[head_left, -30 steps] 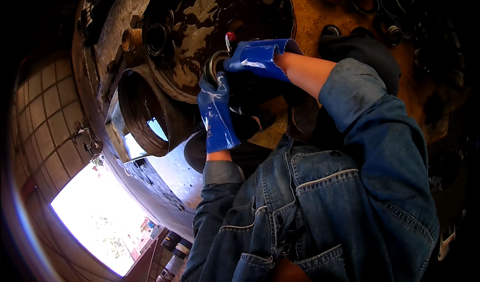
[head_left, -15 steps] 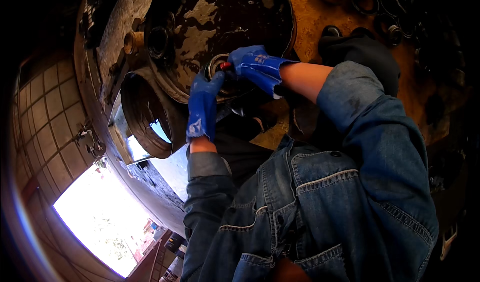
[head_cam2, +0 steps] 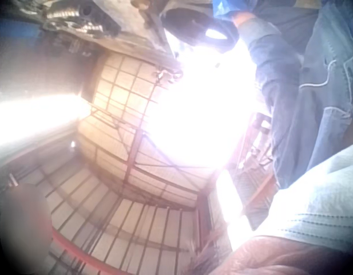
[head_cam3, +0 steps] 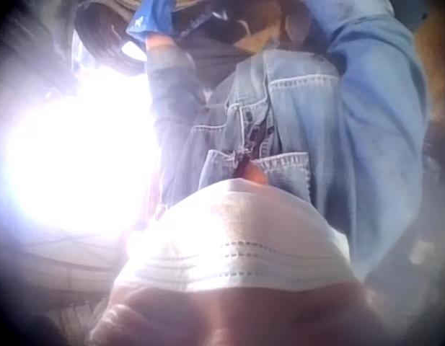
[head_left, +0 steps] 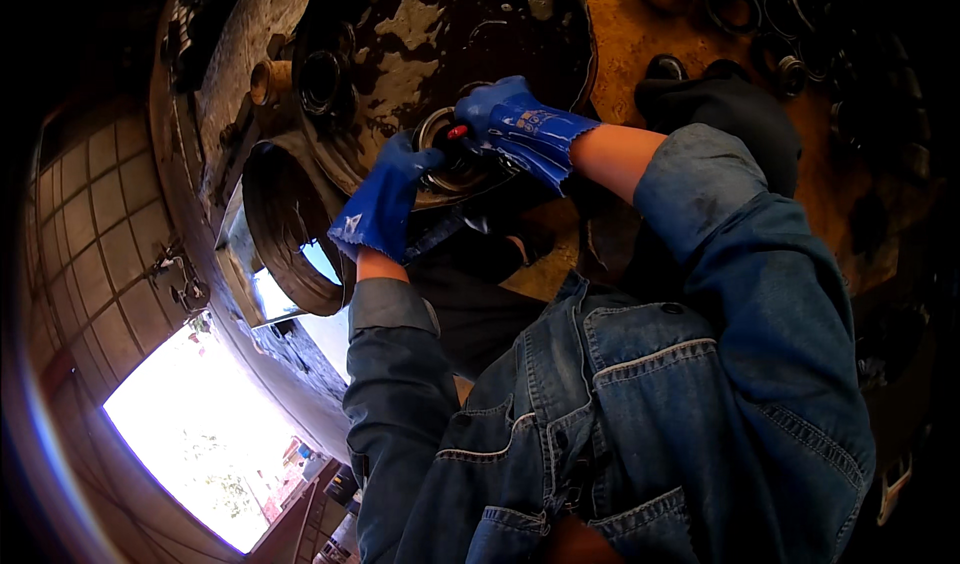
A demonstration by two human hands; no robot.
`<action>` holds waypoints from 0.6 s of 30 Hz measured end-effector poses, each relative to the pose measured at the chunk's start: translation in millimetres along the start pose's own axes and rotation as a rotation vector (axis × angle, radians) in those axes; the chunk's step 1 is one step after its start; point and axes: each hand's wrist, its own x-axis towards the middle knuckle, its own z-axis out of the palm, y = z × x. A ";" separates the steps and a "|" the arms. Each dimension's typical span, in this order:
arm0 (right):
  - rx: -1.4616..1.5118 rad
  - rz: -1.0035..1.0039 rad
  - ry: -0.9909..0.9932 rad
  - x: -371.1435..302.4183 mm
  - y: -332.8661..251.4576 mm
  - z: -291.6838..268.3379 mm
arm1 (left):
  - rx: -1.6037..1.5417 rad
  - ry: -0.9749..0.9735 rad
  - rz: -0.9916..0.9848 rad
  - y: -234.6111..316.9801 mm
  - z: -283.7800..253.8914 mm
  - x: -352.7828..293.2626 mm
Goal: The person scrubs small metal rings with a red-handled brush while dipping them into a bucket of dark liquid. The person repeatedly picks up a ring, scrubs it, and dips it into the bucket, handling the items one at a time.
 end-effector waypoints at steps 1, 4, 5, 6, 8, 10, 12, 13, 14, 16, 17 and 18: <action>-0.024 -0.021 0.052 -1.6 0.8 -0.6 | 0.006 0.043 0.021 0.7 2.1 -1.8; 0.202 0.114 0.141 -3.3 11.6 -4.7 | -0.058 0.127 0.095 -4.0 13.7 -14.6; 0.316 0.193 0.186 1.4 21.0 -0.5 | -0.136 0.126 0.125 -12.3 19.0 -19.1; 0.432 0.268 0.220 2.2 24.5 -1.3 | -0.218 0.125 0.143 -15.0 23.7 -28.2; 0.456 0.322 0.171 3.5 34.7 -5.2 | -0.259 0.173 0.120 -16.6 32.4 -40.8; 0.423 0.365 0.253 4.9 36.8 0.8 | -0.331 0.210 0.129 -12.6 40.1 -44.5; 0.462 0.061 0.275 1.2 37.9 1.1 | -0.437 0.238 0.162 -11.8 44.0 -45.4; 0.481 -0.041 0.375 -28.6 21.9 -5.4 | -0.412 0.222 0.160 -12.5 43.7 -46.0; 0.505 -0.145 0.479 -46.2 14.3 -10.0 | -0.378 0.207 0.158 -8.6 41.6 -48.3; 0.368 -0.225 0.550 -36.6 10.6 -4.7 | -0.299 0.207 0.155 -6.4 39.8 -46.7; 0.443 -0.081 0.341 -25.5 10.0 -8.4 | -0.256 0.227 0.151 -8.0 39.8 -44.8; 0.524 0.057 0.257 -16.9 11.4 -7.4 | -0.216 0.249 0.145 -6.8 39.9 -45.2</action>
